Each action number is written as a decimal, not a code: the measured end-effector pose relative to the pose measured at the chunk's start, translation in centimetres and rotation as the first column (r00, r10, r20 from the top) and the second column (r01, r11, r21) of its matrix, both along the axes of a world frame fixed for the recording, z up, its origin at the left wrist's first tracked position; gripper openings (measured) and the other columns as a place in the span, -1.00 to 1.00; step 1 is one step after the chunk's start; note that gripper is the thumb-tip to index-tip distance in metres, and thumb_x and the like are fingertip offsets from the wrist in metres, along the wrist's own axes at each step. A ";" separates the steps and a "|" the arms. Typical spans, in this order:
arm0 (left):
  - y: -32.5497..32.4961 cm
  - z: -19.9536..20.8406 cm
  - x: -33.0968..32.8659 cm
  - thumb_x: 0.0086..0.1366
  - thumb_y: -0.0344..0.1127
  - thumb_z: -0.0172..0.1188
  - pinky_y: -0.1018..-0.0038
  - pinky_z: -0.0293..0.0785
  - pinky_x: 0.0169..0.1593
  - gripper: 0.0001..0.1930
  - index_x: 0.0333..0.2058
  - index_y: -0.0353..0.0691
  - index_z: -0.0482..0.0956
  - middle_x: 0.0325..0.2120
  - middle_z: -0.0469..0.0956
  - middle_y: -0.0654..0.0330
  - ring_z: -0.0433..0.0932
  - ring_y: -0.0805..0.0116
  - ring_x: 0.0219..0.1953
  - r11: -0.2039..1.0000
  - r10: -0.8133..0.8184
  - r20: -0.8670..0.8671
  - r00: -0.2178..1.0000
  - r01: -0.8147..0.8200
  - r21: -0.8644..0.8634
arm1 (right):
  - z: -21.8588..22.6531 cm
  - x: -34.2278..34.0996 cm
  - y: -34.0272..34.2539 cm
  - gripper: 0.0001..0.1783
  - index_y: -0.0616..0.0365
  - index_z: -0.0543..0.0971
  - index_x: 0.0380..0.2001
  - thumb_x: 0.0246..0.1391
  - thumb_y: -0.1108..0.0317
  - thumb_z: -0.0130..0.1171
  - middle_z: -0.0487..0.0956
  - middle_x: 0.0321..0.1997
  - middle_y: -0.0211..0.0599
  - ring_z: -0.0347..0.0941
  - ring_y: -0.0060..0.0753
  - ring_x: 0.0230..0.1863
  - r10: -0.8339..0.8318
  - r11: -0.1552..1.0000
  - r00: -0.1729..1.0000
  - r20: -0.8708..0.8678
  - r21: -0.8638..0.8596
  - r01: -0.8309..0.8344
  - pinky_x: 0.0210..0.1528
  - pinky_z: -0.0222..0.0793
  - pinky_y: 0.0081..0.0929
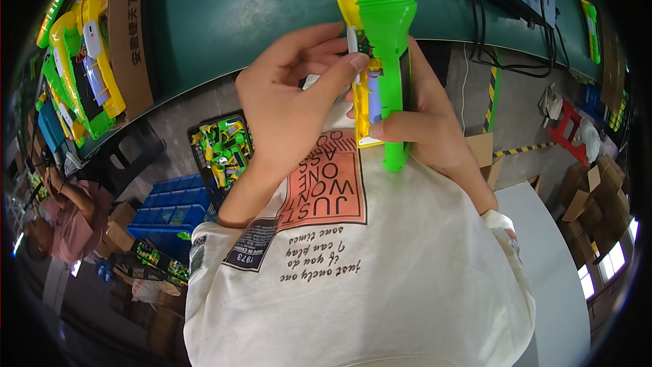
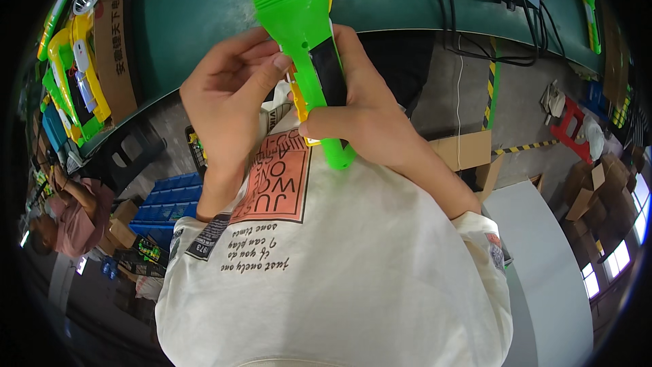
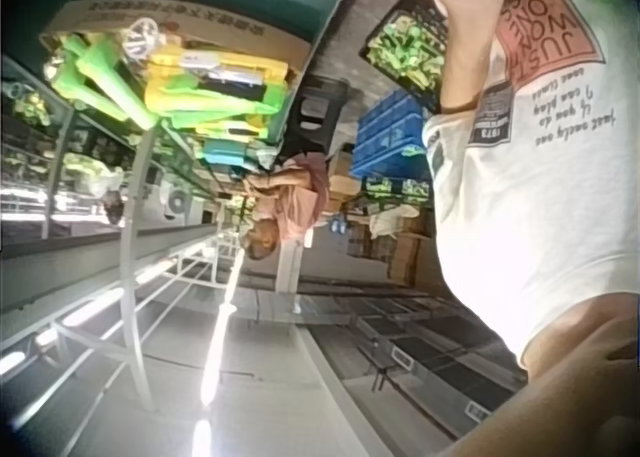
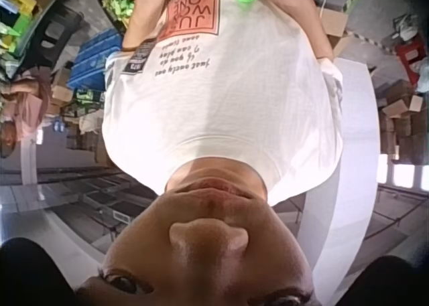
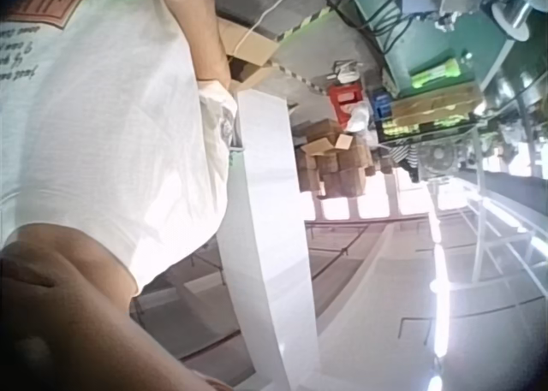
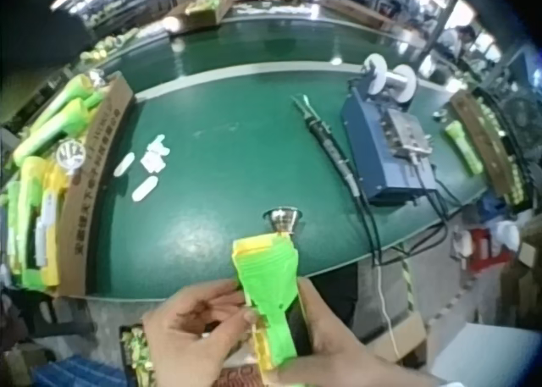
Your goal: The person assembles a plastic flashlight by hand, combining a flashlight casing, reflector, light bulb, switch plate, and wires.
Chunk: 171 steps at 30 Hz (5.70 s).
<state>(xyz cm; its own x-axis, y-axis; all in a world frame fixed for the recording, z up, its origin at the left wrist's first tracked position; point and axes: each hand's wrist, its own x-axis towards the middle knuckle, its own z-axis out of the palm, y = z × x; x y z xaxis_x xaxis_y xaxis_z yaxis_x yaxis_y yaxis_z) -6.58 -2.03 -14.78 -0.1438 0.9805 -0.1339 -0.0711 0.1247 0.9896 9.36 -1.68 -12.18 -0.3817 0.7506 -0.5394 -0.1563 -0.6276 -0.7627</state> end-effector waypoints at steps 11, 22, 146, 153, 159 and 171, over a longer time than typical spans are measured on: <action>-0.9 -0.6 0.2 0.08 -0.53 0.30 0.61 0.45 -0.37 -0.83 -0.30 -0.42 0.66 -0.47 0.61 0.13 0.56 0.52 -0.45 0.998 -0.063 0.021 0.998 0.063 -0.013 | -0.1 0.2 -0.2 -0.05 0.23 0.11 0.25 -0.37 0.65 0.12 0.42 -0.05 -0.22 0.46 -0.40 -0.09 -0.015 0.994 0.988 -0.156 -0.108 -0.002 -0.11 0.43 -0.44; -1.0 -3.5 -0.8 0.12 -0.50 0.24 0.52 0.51 -0.22 -0.53 0.03 -0.42 0.37 -0.30 0.56 0.10 0.57 0.41 -0.35 0.966 -0.256 0.456 0.852 0.246 0.081 | -0.4 0.0 0.0 -0.21 0.28 0.34 0.12 -0.34 0.61 0.26 0.51 -0.10 -0.30 0.48 -0.48 -0.10 0.128 0.985 0.980 -0.150 -0.096 -0.143 -0.04 0.41 -0.49; 0.6 -0.1 -5.6 0.27 -0.19 0.21 -0.04 0.17 0.31 -0.77 -0.15 -0.11 0.52 0.07 0.36 -0.16 0.22 -0.17 0.27 0.713 -0.671 0.419 0.612 0.375 0.593 | 0.7 2.6 2.8 -0.35 0.06 0.57 -0.18 -0.56 0.47 0.48 0.48 -0.09 -0.24 0.38 -0.11 -0.10 -0.298 0.280 0.850 0.435 0.891 -0.357 -0.13 0.36 -0.30; 1.0 -0.3 -4.3 0.09 -0.42 0.39 0.13 0.47 0.14 -0.82 -0.29 -0.14 0.66 -0.11 0.49 -0.18 0.45 -0.16 0.09 0.624 -0.644 0.333 0.689 0.221 0.749 | 0.8 2.4 2.8 -0.40 0.09 0.59 -0.22 -0.55 0.52 0.45 0.48 -0.06 -0.19 0.41 -0.14 -0.10 -0.294 0.229 0.872 0.392 0.914 -0.334 -0.15 0.39 -0.33; 0.9 1.8 -4.4 0.19 -0.47 0.28 0.19 0.53 0.09 -0.93 -0.38 -0.13 0.70 -0.17 0.54 -0.12 0.51 -0.10 0.02 0.607 -0.640 0.252 0.726 0.277 0.745 | -0.1 2.0 2.3 -0.46 0.14 0.57 -0.20 -0.41 0.62 0.41 0.46 0.00 0.00 0.48 -0.11 -0.05 -0.290 0.161 0.932 0.216 0.971 -0.175 -0.07 0.53 -0.37; 0.4 2.2 -3.8 0.32 -0.58 -0.04 0.21 0.49 0.07 -0.68 -0.33 -0.13 0.73 -0.18 0.55 -0.15 0.53 -0.09 -0.03 0.549 -0.616 0.146 0.774 0.289 0.784 | -0.4 1.5 2.1 -0.45 0.21 0.45 -0.14 -0.30 0.75 0.33 0.36 0.09 0.19 0.48 0.12 0.03 -0.183 0.250 0.983 0.027 0.968 0.020 0.00 0.57 -0.23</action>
<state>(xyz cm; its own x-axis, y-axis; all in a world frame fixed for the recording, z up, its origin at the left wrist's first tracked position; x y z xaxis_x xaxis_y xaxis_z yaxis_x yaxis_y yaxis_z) -10.38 -1.63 -12.56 0.2470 0.7025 0.6674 -0.5762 -0.4472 0.6840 10.86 0.41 -12.61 -0.2611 0.7703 0.5817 -0.0261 0.5968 -0.8020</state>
